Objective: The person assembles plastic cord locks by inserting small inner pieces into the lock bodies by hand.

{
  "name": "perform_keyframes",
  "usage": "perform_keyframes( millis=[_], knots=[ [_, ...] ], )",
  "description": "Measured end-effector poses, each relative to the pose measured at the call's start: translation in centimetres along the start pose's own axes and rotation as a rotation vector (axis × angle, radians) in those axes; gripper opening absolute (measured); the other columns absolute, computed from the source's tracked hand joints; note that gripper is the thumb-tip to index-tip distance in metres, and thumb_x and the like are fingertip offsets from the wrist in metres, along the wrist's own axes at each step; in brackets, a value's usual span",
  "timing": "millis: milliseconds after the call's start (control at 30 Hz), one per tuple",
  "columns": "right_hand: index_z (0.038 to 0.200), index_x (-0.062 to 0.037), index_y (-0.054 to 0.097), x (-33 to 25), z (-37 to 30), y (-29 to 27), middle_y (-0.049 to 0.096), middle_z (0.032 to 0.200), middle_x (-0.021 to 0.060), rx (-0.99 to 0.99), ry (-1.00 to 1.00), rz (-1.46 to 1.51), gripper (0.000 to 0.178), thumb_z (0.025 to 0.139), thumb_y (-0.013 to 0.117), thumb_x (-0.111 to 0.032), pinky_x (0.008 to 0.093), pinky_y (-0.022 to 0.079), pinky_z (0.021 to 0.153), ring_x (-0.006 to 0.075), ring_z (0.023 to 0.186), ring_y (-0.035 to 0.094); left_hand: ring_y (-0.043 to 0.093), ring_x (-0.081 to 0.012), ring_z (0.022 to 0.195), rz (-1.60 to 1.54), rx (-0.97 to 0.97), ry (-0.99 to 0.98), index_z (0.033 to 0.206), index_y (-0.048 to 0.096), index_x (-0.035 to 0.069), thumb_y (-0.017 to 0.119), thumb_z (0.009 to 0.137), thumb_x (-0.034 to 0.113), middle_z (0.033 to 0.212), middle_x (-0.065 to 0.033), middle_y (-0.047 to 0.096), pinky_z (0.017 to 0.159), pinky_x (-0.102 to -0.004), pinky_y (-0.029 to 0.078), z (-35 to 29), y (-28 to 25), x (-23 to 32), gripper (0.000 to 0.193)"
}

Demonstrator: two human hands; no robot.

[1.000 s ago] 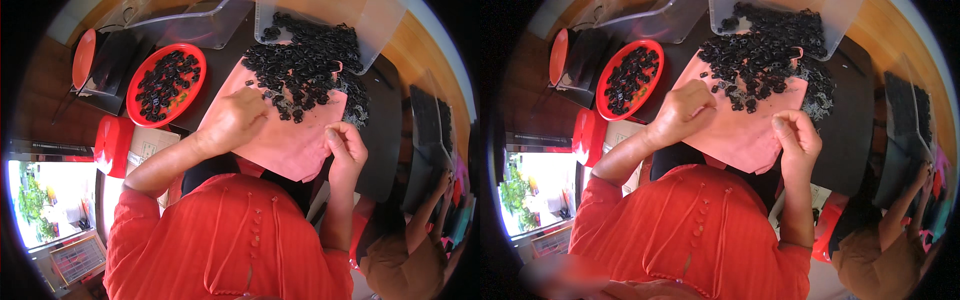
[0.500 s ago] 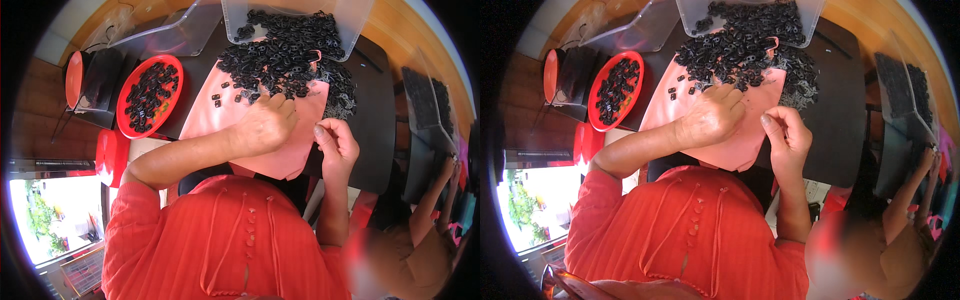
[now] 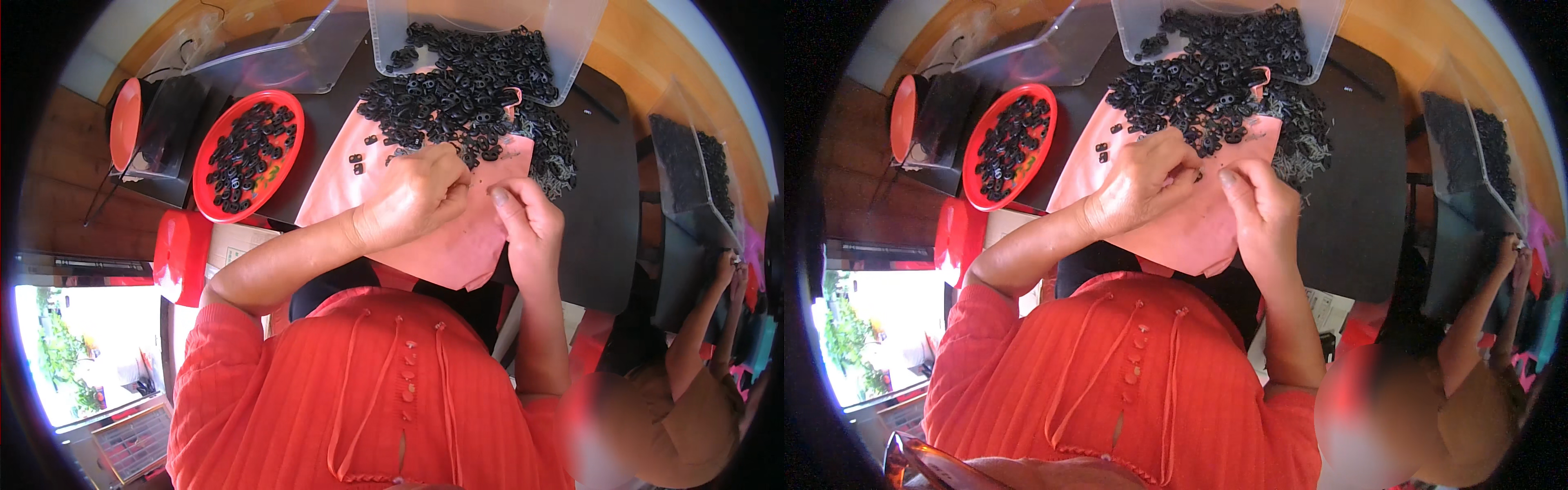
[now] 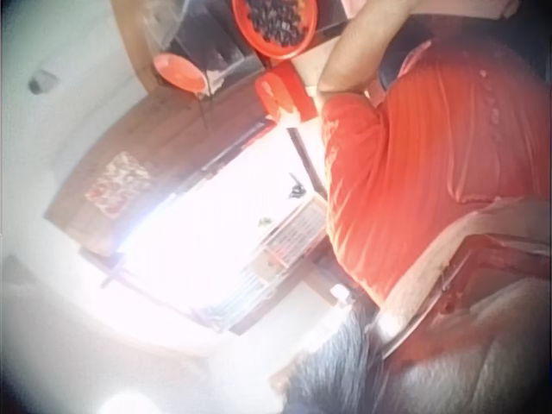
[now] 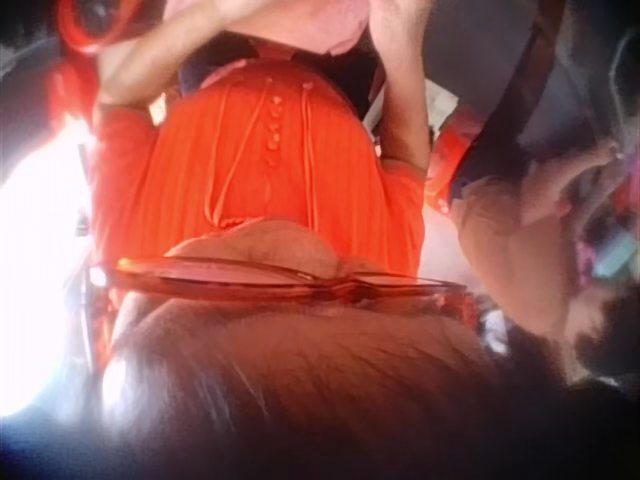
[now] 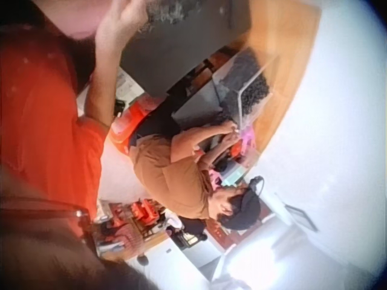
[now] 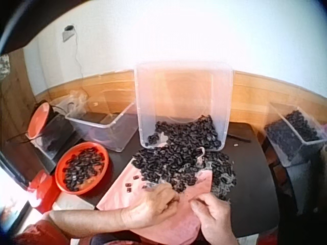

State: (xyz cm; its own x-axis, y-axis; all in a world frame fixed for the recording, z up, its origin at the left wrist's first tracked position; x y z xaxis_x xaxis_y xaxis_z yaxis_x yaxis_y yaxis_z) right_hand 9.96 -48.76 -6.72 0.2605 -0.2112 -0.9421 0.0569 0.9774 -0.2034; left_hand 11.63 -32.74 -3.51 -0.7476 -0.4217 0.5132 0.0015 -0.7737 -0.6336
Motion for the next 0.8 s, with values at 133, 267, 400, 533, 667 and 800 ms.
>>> perform_keyframes(
  millis=[133, 267, 400, 533, 667, 800],
  knots=[
    [0.093, 0.0010, 0.060, -1.0, 1.0, 3.6, 0.057, 0.072, 0.0058, -0.164, -0.041, -0.041, 0.013, 0.098, 0.065, -0.011, 0.0291, 0.043, 0.058, 0.0093, 0.063, 0.051, 0.059, -0.0301, 0.071, 0.053, 0.075, 0.052, 0.090, 0.058, 0.002, 0.067, 0.078, -0.002, 0.079, -0.0119, 0.056, 0.062, -0.0394, 0.048, -0.9, -1.5, 0.8, 0.015],
    [0.090, -0.0005, 0.061, -0.3, 1.6, 5.1, 0.058, 0.070, 0.0007, -0.265, 0.121, 0.138, 0.013, 0.097, 0.064, -0.010, 0.0248, 0.041, 0.054, 0.0079, 0.060, 0.051, 0.059, -0.0287, 0.071, 0.031, 0.126, 0.038, 0.092, 0.059, 0.002, 0.068, 0.077, -0.006, 0.078, -0.0114, 0.056, 0.062, -0.0383, 0.049, -1.7, -3.1, 0.7, 0.019],
    [0.089, -0.0026, 0.063, 0.2, 1.3, 6.3, 0.059, 0.072, -0.0009, -0.315, 0.288, 0.368, 0.014, 0.098, 0.062, -0.014, 0.0213, 0.038, 0.052, 0.0059, 0.060, 0.053, 0.060, -0.0269, 0.071, -0.038, 0.156, 0.053, 0.094, 0.061, 0.001, 0.068, 0.077, -0.008, 0.078, -0.0109, 0.057, 0.061, -0.0369, 0.049, -2.7, -4.0, 0.5, 0.020],
    [0.087, -0.0012, 0.060, -0.2, 0.8, 7.3, 0.060, 0.068, 0.0059, -0.303, 0.370, 0.395, 0.018, 0.097, 0.055, -0.015, 0.0216, 0.032, 0.051, 0.0085, 0.054, 0.046, 0.059, -0.0263, 0.070, -0.030, 0.181, 0.112, 0.094, 0.061, 0.001, 0.068, 0.077, -0.008, 0.079, -0.0103, 0.057, 0.060, -0.0362, 0.048, -3.3, -4.5, 0.2, 0.021],
    [0.088, -0.0007, 0.060, -0.1, 0.7, 8.1, 0.060, 0.069, 0.0059, -0.285, 0.359, 0.387, 0.018, 0.097, 0.055, -0.015, 0.0215, 0.033, 0.052, 0.0085, 0.056, 0.047, 0.058, -0.0254, 0.065, -0.041, 0.240, 0.066, 0.097, 0.061, 0.001, 0.068, 0.078, -0.007, 0.079, -0.0105, 0.057, 0.058, -0.0344, 0.047, -4.0, -4.9, -0.5, 0.021],
    [0.091, -0.0025, 0.064, 0.5, 0.7, 8.2, 0.061, 0.073, 0.0001, -0.321, 0.348, 0.399, 0.015, 0.097, 0.059, -0.015, 0.0204, 0.040, 0.054, 0.0062, 0.063, 0.055, 0.059, -0.0167, 0.064, -0.207, 0.168, -0.218, 0.096, 0.062, 0.000, 0.068, 0.086, 0.000, 0.078, -0.0075, 0.060, 0.057, -0.0303, 0.047, -4.8, -4.2, -1.8, 0.012]
  ],
)
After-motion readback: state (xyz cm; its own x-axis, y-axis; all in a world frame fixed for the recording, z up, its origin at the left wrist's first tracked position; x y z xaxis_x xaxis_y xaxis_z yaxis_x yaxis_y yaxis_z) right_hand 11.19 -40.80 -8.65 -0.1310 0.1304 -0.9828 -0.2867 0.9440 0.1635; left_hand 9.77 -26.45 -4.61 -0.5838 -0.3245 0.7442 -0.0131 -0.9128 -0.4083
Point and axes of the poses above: each hand's wrist, its own z-axis towards the middle knuckle, its own y-axis out of the palm, x = y × z, the point moved 8 cm from there along z, towards the middle knuckle
